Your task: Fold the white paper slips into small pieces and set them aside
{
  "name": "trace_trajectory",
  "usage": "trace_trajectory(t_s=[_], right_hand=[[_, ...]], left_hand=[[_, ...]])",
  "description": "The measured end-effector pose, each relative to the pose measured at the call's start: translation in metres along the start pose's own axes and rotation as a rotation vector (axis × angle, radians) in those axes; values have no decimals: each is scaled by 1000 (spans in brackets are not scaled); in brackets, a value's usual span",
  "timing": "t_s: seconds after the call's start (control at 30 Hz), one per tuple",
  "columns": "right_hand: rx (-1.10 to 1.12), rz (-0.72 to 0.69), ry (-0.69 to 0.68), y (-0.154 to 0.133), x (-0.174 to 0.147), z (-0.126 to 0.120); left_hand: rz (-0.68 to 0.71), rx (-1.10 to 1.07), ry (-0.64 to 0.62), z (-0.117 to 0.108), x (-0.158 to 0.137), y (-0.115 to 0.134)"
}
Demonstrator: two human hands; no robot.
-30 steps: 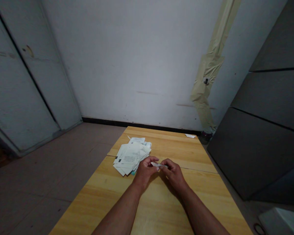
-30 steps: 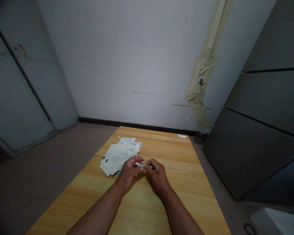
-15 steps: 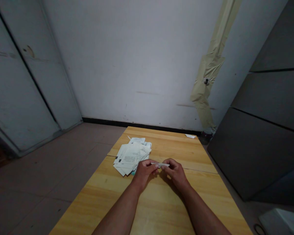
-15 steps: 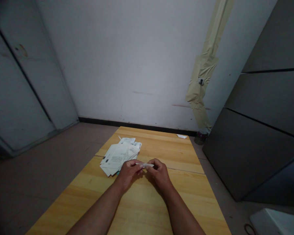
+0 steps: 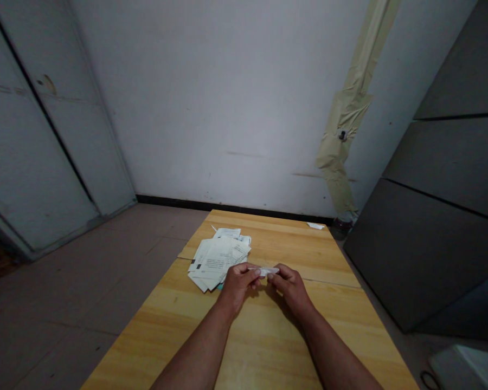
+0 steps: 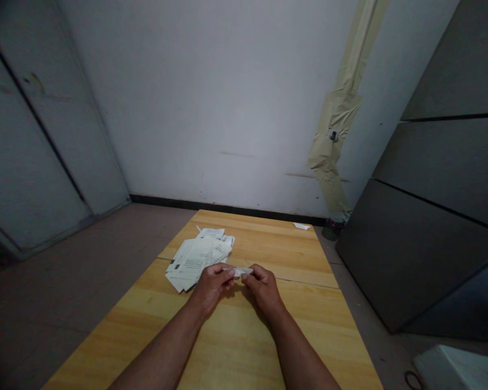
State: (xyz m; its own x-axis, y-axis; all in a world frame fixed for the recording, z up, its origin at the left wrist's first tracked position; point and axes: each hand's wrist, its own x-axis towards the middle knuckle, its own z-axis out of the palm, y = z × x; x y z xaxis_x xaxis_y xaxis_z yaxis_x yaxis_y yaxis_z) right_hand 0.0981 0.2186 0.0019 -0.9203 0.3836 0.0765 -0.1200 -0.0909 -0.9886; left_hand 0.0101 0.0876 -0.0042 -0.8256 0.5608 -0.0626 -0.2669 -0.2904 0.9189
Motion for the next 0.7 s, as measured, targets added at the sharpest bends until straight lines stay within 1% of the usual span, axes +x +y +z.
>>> trace_trajectory(t_s=[0.1, 0.23, 0.43, 0.57, 0.7], right_hand=[[30, 8, 28, -3, -1, 3], [-63, -12, 39, -10, -2, 8], [-147, -34, 78, -12, 0, 7], [-132, -11, 45, -10, 1, 2], [-46, 27, 35, -7, 0, 1]], left_hand=[[-1, -20, 7, 3, -1, 2], [7, 21, 19, 5, -4, 3], [-21, 35, -25, 7, -7, 2], [-25, 44, -42, 5, -5, 1], [-29, 45, -53, 5, -4, 2]])
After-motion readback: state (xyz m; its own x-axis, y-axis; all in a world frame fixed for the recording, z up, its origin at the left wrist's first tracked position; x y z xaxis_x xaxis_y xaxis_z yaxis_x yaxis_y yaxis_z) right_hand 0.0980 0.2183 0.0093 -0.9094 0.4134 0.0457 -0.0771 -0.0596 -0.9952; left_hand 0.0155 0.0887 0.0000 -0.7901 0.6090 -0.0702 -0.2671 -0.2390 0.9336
